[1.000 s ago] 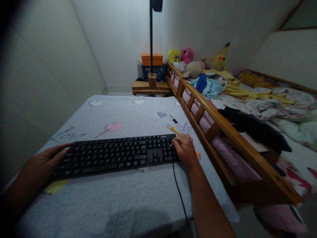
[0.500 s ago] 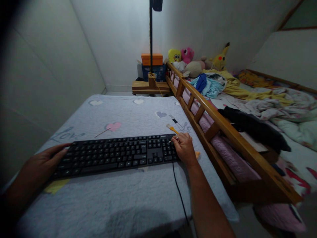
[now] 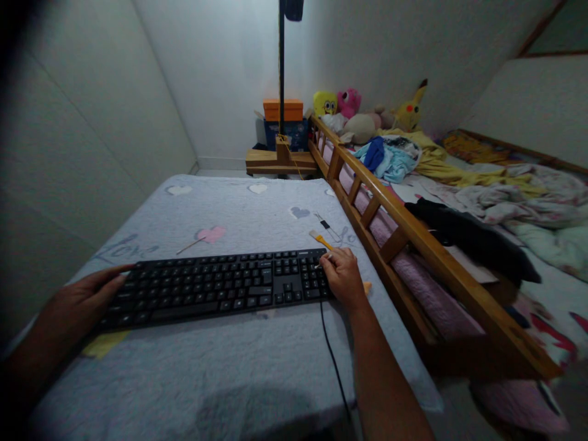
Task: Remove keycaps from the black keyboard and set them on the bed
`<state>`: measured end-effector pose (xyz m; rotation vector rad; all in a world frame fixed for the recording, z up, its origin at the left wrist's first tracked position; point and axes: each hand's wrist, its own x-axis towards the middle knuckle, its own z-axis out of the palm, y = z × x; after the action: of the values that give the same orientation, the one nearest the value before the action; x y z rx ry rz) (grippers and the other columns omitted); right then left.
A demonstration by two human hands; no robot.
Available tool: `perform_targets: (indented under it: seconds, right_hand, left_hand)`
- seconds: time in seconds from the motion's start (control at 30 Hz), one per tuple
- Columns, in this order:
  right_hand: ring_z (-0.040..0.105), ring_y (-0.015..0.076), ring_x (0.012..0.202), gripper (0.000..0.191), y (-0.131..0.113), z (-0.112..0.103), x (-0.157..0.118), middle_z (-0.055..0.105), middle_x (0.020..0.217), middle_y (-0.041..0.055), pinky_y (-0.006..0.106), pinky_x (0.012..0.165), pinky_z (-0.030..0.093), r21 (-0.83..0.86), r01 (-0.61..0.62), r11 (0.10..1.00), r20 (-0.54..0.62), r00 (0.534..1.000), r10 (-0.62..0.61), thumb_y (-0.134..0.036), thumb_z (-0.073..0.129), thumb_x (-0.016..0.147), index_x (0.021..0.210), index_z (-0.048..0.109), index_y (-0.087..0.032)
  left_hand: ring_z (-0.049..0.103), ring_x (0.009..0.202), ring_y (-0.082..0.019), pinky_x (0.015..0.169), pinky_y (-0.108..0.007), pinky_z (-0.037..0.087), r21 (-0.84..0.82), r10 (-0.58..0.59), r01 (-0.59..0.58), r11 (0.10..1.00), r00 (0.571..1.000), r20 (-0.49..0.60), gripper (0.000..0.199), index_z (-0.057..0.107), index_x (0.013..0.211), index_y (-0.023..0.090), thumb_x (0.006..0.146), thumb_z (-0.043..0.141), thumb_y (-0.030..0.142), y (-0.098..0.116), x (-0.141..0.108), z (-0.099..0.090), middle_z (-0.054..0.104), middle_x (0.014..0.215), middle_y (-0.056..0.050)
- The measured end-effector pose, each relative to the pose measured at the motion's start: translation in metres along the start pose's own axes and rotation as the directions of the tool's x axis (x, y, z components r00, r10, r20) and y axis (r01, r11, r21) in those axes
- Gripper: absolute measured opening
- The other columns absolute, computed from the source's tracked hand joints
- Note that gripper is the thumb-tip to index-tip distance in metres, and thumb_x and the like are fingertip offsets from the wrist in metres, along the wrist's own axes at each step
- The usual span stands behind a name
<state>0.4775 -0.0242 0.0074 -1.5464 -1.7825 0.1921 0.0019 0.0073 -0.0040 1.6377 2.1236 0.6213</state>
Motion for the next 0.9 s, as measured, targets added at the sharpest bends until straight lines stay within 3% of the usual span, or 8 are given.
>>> perform_targets:
  seconds: [0.27,0.9]
  right_hand:
    - [0.052,0.0223,0.086,0.018,0.004,0.003,0.0,0.064,0.078,0.004,0.037,0.082,0.04,-0.023,0.013,1.0,-0.023,1.0,-0.013,-0.026,0.051,0.089,0.075,0.062,-0.023]
    - [0.052,0.0205,0.079,0.022,0.011,-0.003,0.0,0.061,0.072,0.0036,0.034,0.076,0.039,-0.077,-0.018,0.997,-0.07,0.998,0.012,-0.026,0.05,0.088,0.069,0.059,-0.021]
  left_hand:
    - [0.063,0.106,-0.028,0.095,-0.041,0.046,-0.001,-0.001,0.001,1.0,1.0,-0.014,0.056,0.064,0.121,0.02,0.082,0.042,0.053,0.004,-0.003,-0.001,0.069,0.118,-0.009]
    - [0.063,0.105,-0.026,0.094,-0.039,0.047,0.028,-0.006,0.006,1.0,1.0,0.004,0.055,0.063,0.122,0.021,0.082,0.041,0.052,0.001,-0.002,-0.001,0.068,0.118,-0.008]
